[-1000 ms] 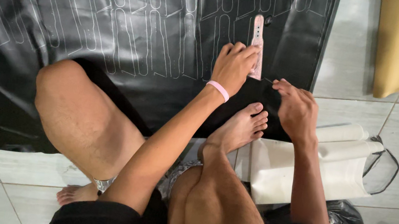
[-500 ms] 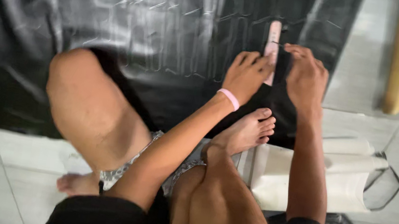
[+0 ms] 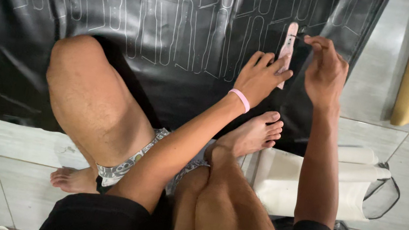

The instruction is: The person sits on the floor and uses a small pink template to mark a large black sheet of material. They repeatedly position the template over pre-drawn outlines and use a pen to mark the material, then move the template to the next outline.

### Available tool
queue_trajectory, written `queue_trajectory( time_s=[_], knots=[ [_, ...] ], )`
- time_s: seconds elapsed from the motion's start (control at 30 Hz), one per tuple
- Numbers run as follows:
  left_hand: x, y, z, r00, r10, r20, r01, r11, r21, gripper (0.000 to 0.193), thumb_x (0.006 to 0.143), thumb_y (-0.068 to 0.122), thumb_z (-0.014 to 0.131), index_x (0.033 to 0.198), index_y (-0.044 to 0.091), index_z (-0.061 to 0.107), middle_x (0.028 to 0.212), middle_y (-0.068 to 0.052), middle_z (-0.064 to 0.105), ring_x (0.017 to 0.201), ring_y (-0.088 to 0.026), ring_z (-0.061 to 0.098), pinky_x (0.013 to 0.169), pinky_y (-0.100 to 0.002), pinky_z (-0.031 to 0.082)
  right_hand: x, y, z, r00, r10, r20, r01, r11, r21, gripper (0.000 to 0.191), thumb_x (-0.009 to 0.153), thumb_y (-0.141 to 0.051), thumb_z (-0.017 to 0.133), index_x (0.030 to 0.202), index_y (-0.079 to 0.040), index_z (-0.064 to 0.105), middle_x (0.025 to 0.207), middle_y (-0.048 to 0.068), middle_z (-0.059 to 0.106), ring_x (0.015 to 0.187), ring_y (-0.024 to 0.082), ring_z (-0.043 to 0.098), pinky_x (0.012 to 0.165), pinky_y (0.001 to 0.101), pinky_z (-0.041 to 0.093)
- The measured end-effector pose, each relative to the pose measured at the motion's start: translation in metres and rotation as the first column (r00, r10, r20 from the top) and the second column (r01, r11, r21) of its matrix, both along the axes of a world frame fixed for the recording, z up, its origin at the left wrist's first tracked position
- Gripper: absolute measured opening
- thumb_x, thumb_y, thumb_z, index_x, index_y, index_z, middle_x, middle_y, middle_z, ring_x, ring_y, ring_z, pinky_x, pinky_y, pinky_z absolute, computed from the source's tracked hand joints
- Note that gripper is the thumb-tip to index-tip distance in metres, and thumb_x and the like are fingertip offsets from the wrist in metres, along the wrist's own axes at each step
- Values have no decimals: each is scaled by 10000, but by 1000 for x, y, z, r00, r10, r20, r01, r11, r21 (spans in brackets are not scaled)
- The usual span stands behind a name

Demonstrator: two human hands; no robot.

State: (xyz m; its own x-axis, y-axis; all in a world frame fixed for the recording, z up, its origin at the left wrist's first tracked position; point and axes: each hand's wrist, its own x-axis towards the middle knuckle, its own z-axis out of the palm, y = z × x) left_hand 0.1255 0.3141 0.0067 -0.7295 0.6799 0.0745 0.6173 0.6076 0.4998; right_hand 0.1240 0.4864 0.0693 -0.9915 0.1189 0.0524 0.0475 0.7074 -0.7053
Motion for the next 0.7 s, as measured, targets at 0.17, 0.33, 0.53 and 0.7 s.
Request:
queue_trajectory(
  time_s=[0.17,0.33,0.53,0.7],
  knots=[
    [-14,-19,4,992,-113,61,120,986,-119,327,905,344,713,1211,232,734,1290,-34,625,1221,-289,559,1054,-480,429,36,26,-11,985,-53,-163,63,996,58,233,984,141,469,1126,17,605,1161,215,675,1064,407,670,938,451,535],
    [-29,-107,7,983,157,-93,-154,987,38,530,948,539,713,1424,322,626,1550,-125,460,1380,-281,504,1127,-573,344,117,23,-35,975,-147,168,73,921,382,364,1062,-153,620,1409,-66,549,1182,204,563,1133,407,525,982,534,407],
    [-56,-135,-9,976,182,-118,-183,983,-5,500,1059,473,659,1512,284,563,1660,-104,377,1467,-247,445,1236,-548,235,112,13,-67,973,-168,156,83,893,442,597,1060,-283,671,1615,-198,467,1331,197,462,1236,405,454,1055,587,355],
    [-82,-140,-17,967,217,-130,-216,976,19,459,1054,447,642,1464,247,591,1632,-105,392,1421,-272,460,1200,-556,251,76,19,-67,956,-206,208,115,917,381,564,1075,-286,669,1605,-263,479,1361,168,484,1262,398,452,1080,581,346]
  ],
)
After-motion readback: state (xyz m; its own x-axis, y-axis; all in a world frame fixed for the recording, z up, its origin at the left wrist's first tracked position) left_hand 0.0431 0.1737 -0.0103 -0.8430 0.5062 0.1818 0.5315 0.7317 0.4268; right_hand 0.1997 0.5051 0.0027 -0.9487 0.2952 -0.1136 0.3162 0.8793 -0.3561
